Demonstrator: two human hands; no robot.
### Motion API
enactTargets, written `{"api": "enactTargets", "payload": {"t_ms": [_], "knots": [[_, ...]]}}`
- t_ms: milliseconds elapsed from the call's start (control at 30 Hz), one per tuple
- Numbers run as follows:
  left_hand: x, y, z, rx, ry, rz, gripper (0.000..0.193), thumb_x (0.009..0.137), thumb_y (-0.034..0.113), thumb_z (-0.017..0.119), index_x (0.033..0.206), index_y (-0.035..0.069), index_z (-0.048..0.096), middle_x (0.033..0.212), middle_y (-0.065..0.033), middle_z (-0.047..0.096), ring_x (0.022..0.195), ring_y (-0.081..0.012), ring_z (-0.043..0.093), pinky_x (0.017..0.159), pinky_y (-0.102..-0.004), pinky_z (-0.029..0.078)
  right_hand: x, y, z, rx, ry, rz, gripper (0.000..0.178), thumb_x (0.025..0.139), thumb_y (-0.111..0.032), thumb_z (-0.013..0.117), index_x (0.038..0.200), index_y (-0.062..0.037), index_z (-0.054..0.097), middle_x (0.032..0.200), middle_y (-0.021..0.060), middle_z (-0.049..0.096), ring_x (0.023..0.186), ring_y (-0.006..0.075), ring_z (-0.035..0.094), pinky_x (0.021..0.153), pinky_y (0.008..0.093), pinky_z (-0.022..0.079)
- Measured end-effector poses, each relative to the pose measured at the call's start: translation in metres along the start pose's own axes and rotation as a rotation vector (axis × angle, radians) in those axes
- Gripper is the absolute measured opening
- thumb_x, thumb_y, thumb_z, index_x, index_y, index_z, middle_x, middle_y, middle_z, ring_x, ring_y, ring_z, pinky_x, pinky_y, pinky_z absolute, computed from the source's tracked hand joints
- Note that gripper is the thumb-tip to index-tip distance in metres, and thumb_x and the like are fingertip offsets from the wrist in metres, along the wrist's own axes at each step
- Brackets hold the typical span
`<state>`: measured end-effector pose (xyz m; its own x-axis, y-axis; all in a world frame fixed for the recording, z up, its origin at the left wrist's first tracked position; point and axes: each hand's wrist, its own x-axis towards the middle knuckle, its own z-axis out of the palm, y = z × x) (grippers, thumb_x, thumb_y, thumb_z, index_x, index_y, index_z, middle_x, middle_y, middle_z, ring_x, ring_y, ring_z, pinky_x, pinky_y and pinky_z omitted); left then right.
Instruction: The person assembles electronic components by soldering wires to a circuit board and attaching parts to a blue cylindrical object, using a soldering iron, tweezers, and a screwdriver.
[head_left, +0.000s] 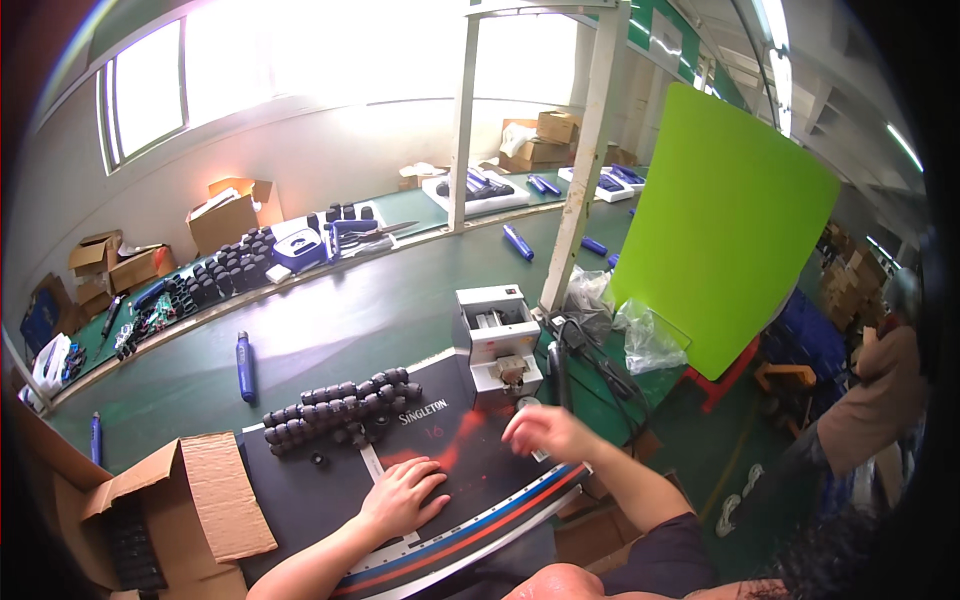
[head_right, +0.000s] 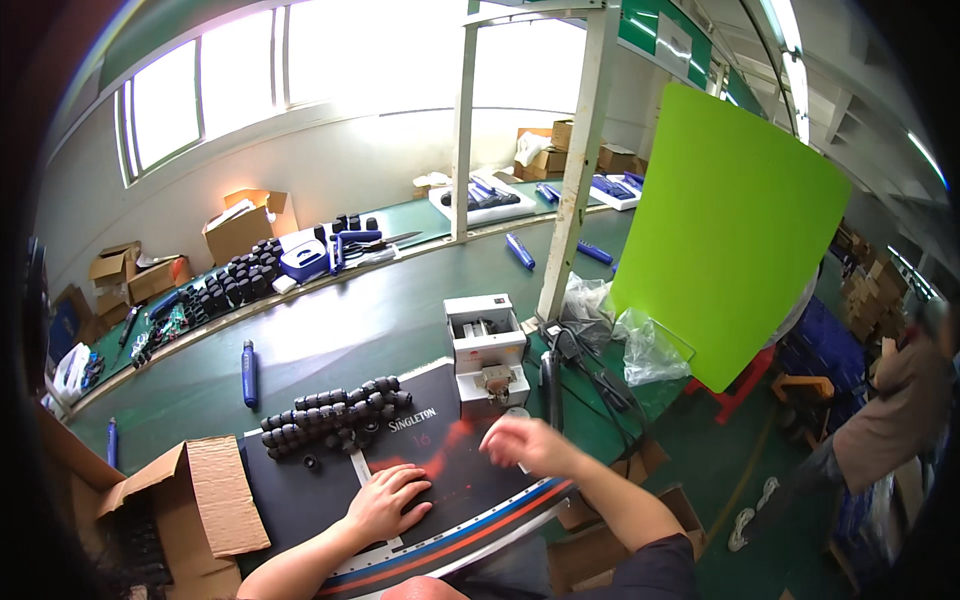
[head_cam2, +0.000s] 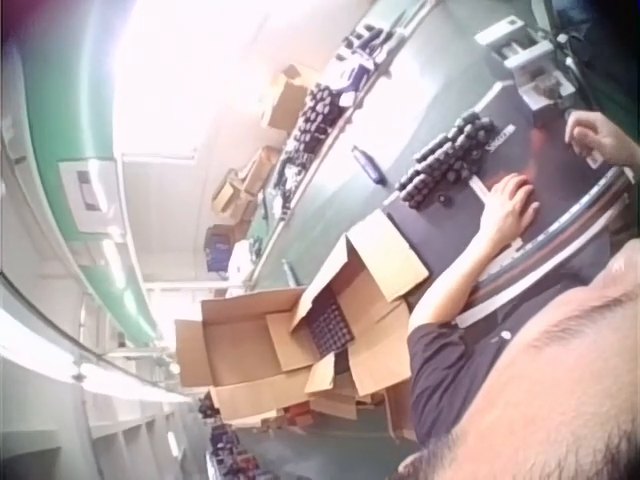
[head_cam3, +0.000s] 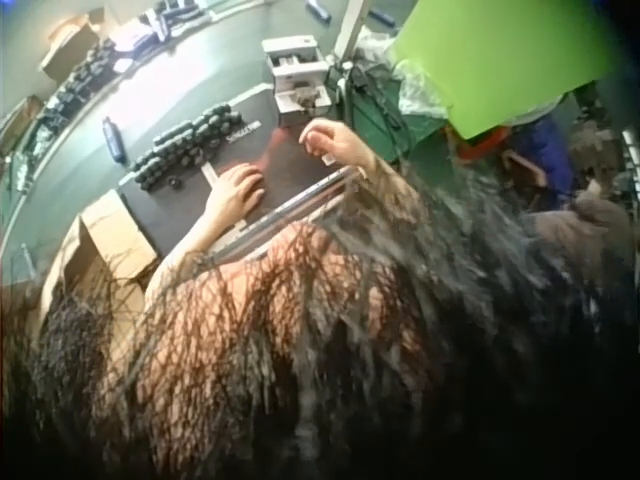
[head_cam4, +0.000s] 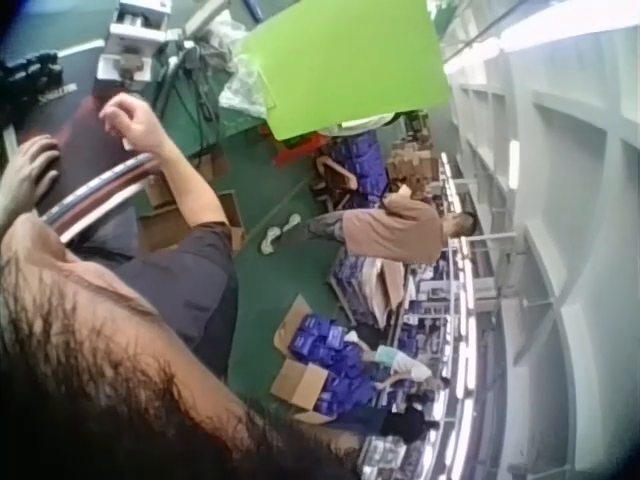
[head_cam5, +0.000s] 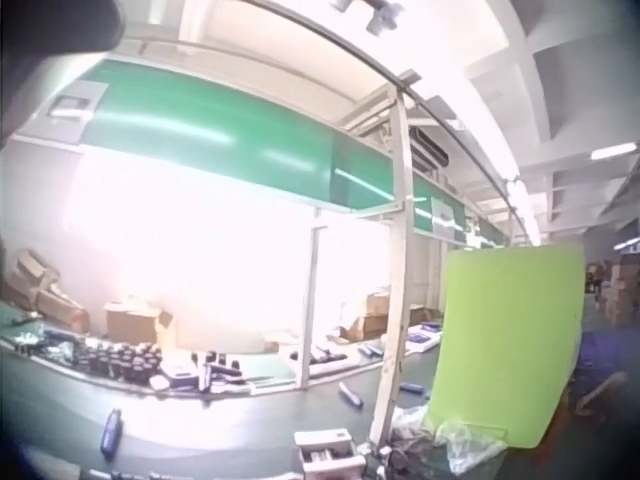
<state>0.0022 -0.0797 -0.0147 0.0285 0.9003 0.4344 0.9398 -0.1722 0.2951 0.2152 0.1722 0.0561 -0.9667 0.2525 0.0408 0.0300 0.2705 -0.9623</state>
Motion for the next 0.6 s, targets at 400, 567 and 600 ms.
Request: {"api": "enactTargets", "payload": {"t_ms": [400,567,600], "knots": [[0.012,-0.001,-0.003,0.002,-0.064,-0.020,0.035,0.091,0.035,0.074,0.113,0.009,0.072,0.125,-0.0072,0.066,0.123,-0.0254,0.062,0.099,-0.0403,0.050,0.270,0.072,-0.221,-0.216,0.936,0.050,0.034,0.104,-0.035,0.062,0.119,-0.0050,0.061,0.110,0.0071,0.064,0.098,0.0135,0.062,0.080,0.0308,0.053],[0.013,-0.003,-0.005,-0.092,-0.093,-0.103,0.038,0.083,0.025,0.074,0.118,0.012,0.070,0.128,-0.0063,0.065,0.126,-0.0274,0.059,0.102,-0.0430,0.047,0.330,0.120,-0.239,-0.895,0.960,0.299,0.037,0.096,-0.033,0.066,0.121,-0.0057,0.066,0.149,0.0204,0.046,0.131,0.0334,0.053,0.102,0.0435,0.051],[0.014,-0.003,-0.007,-0.162,-0.092,-0.136,0.046,0.078,0.021,0.072,0.123,0.012,0.068,0.133,-0.0083,0.063,0.130,-0.0308,0.056,0.106,-0.0469,0.044,0.333,0.126,-0.242,-1.021,0.889,0.361,0.035,0.096,-0.032,0.065,0.123,-0.0097,0.068,0.156,0.0205,0.036,0.140,0.0384,0.042,0.107,0.0465,0.047]]}}
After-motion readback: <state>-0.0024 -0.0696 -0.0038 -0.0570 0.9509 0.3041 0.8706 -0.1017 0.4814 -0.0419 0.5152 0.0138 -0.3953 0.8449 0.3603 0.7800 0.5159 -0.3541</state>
